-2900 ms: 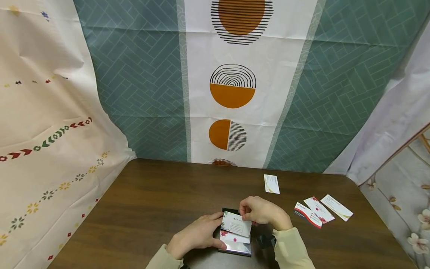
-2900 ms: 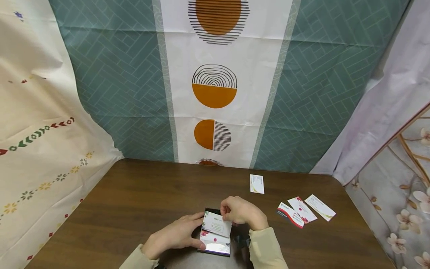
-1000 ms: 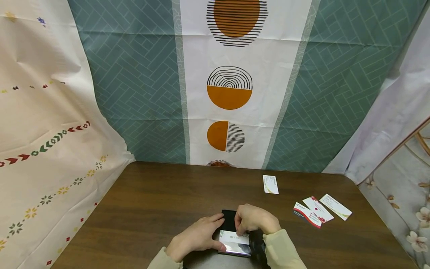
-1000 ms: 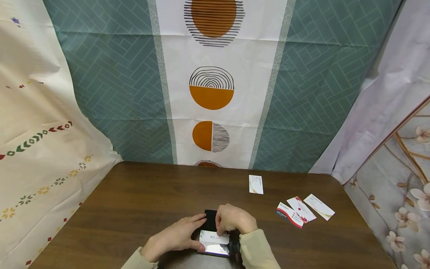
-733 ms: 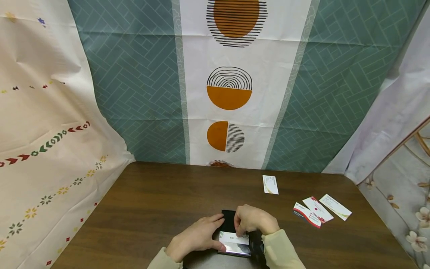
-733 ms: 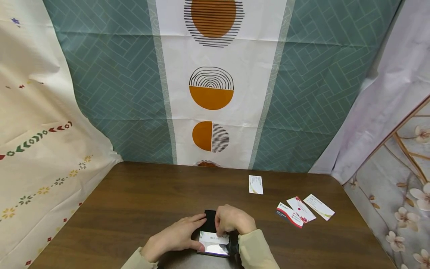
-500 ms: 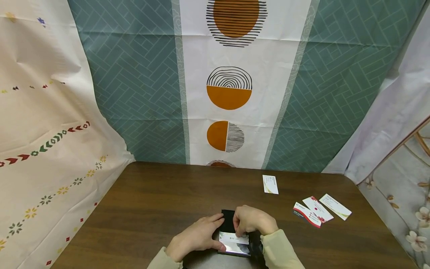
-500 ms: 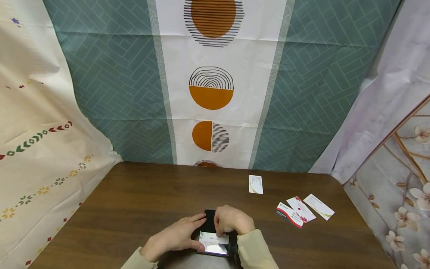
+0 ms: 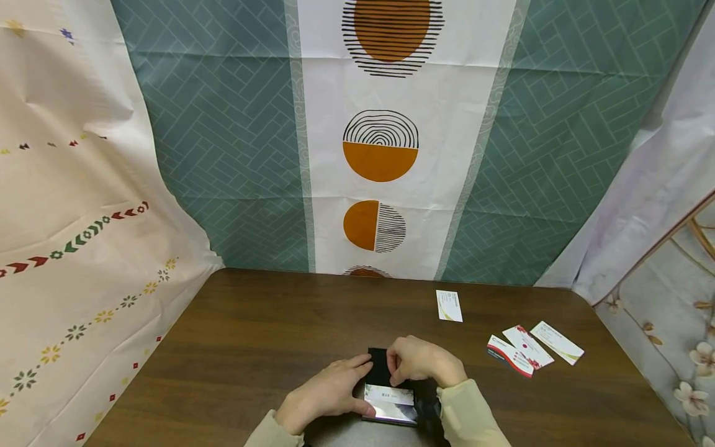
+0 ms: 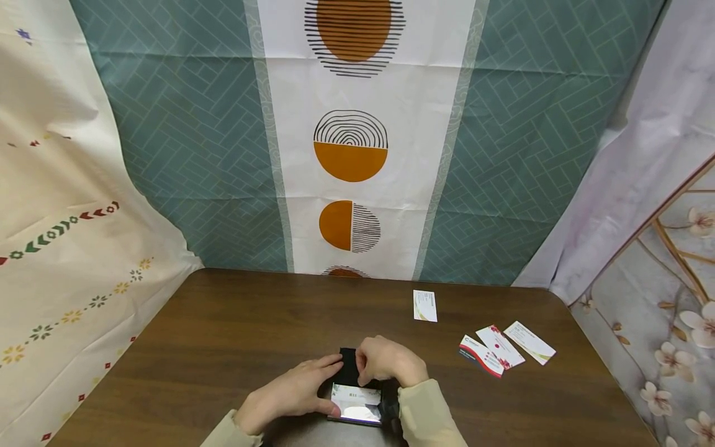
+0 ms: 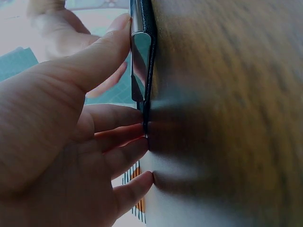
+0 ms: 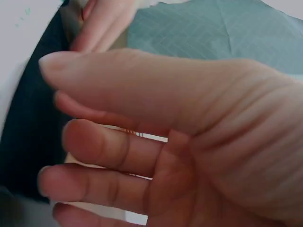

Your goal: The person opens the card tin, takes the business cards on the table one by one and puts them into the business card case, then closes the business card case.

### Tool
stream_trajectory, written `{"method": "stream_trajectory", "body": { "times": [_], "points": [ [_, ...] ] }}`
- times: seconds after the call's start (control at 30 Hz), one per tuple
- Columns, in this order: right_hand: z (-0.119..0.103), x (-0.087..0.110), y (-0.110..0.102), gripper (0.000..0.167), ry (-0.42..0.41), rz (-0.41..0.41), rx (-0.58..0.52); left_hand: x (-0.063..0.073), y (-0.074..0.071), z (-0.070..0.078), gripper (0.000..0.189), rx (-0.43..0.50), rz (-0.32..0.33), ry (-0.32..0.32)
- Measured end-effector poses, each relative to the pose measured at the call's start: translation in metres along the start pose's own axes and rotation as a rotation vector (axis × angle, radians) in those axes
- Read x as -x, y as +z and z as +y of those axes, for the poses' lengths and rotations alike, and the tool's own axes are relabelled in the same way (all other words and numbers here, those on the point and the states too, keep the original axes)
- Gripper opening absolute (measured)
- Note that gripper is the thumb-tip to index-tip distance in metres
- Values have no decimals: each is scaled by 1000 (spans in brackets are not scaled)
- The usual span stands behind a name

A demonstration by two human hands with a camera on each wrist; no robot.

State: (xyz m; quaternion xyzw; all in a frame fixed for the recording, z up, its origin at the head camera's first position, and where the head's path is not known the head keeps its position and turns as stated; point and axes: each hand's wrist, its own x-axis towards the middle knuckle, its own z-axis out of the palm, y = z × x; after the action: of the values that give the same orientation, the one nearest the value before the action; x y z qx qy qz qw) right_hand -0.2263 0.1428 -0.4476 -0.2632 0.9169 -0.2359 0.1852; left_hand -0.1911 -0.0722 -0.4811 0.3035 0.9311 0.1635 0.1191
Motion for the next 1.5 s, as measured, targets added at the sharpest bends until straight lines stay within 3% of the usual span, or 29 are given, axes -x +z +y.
{"method": "stream_trajectory", "body": {
  "times": [0.2,0.43,0.73,1.0,1.27,1.5],
  "points": [
    [14,2,-14,13,-34,75,-40,0,0,0,89,-10,9,15],
    [39,4,-26,12,4,243,-63,1,0,0,89,-14,18,17],
    [77,2,-33,19,192,448,-44,1,0,0,89,-20,14,18],
    [100,5,-42,27,361,576,-31,1,1,-1,89,-18,12,16],
    [113,5,-51,65,459,514,4,0,1,0,90,-23,6,16],
    [124,-3,-54,78,540,427,41,-1,2,0,90,-21,-3,9]
  ]
}}
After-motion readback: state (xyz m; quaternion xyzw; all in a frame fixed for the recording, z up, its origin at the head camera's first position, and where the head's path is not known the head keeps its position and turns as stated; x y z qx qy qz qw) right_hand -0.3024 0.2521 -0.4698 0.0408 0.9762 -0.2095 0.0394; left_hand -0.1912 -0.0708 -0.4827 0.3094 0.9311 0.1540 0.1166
